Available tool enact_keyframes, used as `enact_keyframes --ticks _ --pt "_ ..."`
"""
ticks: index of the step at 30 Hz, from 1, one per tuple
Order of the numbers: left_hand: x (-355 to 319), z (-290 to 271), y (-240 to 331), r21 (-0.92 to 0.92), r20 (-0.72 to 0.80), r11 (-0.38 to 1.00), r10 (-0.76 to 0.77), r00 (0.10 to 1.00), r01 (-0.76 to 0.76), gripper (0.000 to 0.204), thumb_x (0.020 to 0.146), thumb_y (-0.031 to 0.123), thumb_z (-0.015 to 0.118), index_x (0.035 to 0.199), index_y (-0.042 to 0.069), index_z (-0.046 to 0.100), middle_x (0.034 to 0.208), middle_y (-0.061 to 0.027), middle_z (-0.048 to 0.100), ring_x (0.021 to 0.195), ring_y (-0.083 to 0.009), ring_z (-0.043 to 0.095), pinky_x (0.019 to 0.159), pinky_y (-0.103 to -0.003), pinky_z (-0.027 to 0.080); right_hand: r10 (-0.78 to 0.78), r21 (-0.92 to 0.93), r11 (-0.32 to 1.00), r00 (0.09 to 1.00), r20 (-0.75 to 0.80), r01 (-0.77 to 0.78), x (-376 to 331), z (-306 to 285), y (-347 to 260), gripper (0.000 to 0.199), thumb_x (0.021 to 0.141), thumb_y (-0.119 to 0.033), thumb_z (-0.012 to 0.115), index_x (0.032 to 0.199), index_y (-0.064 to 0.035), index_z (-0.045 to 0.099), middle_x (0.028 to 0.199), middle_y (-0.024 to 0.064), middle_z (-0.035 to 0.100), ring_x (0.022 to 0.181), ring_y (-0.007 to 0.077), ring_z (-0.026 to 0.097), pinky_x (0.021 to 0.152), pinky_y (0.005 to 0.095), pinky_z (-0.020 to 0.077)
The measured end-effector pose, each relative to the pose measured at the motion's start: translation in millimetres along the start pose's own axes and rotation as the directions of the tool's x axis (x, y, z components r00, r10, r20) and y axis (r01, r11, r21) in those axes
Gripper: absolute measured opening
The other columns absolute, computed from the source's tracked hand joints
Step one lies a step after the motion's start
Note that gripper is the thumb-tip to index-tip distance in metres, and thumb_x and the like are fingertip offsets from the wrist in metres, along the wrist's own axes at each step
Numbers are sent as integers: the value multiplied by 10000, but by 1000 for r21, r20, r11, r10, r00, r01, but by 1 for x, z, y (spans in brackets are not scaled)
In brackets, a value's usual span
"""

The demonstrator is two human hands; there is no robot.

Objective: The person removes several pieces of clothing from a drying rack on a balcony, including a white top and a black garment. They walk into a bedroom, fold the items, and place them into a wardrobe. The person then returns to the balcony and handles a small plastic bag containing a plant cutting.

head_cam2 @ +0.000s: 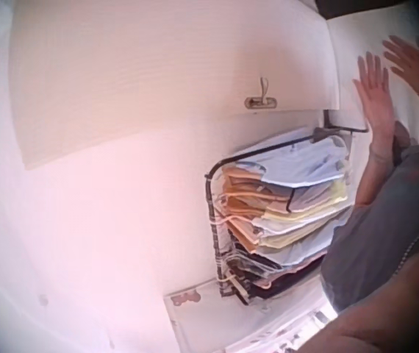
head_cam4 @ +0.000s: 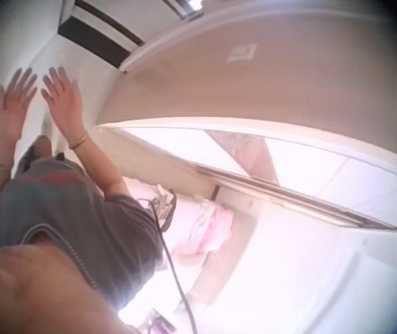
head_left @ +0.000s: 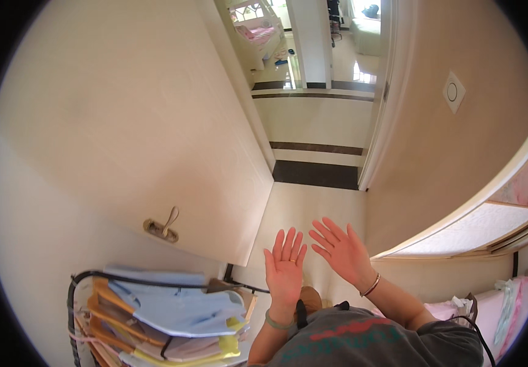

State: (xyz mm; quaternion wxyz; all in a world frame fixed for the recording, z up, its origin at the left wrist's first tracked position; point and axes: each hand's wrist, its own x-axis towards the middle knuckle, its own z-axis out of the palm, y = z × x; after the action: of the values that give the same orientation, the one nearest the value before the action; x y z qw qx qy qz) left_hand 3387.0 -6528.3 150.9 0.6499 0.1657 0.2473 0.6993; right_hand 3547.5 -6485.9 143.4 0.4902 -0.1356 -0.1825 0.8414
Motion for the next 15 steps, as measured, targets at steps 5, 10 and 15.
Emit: enact_keyframes --ticks 5,10,15 --pt "77 -13 -6 -50 20 994 -101 995 102 523 1057 390 242 1454 67 349 1471 -170 399 1372 -323 370 1149 -446 283 12 143 990 997 -76 -1 64 -26 -19 638 1022 -499 300 1456 -33 332 1510 178 341 1392 333 335 1152 451 272" --pt "183 -22 5 -130 -12 975 -184 983 181 506 1060 372 245 1446 65 359 1456 -182 416 1369 -320 375 1140 -446 299 -18 145 989 994 -110 34 162 -40 -41 647 1019 -516 295 1451 -38 346 1501 176 357 1382 334 350 1146 458 279" --pt "309 -8 22 -74 81 972 -219 972 225 482 1060 350 269 1444 76 371 1464 -173 408 1363 -314 381 1135 -456 318 -78 68 994 983 -167 91 259 -45 -90 648 1018 -515 306 1457 -39 342 1506 165 354 1384 318 351 1139 453 281"
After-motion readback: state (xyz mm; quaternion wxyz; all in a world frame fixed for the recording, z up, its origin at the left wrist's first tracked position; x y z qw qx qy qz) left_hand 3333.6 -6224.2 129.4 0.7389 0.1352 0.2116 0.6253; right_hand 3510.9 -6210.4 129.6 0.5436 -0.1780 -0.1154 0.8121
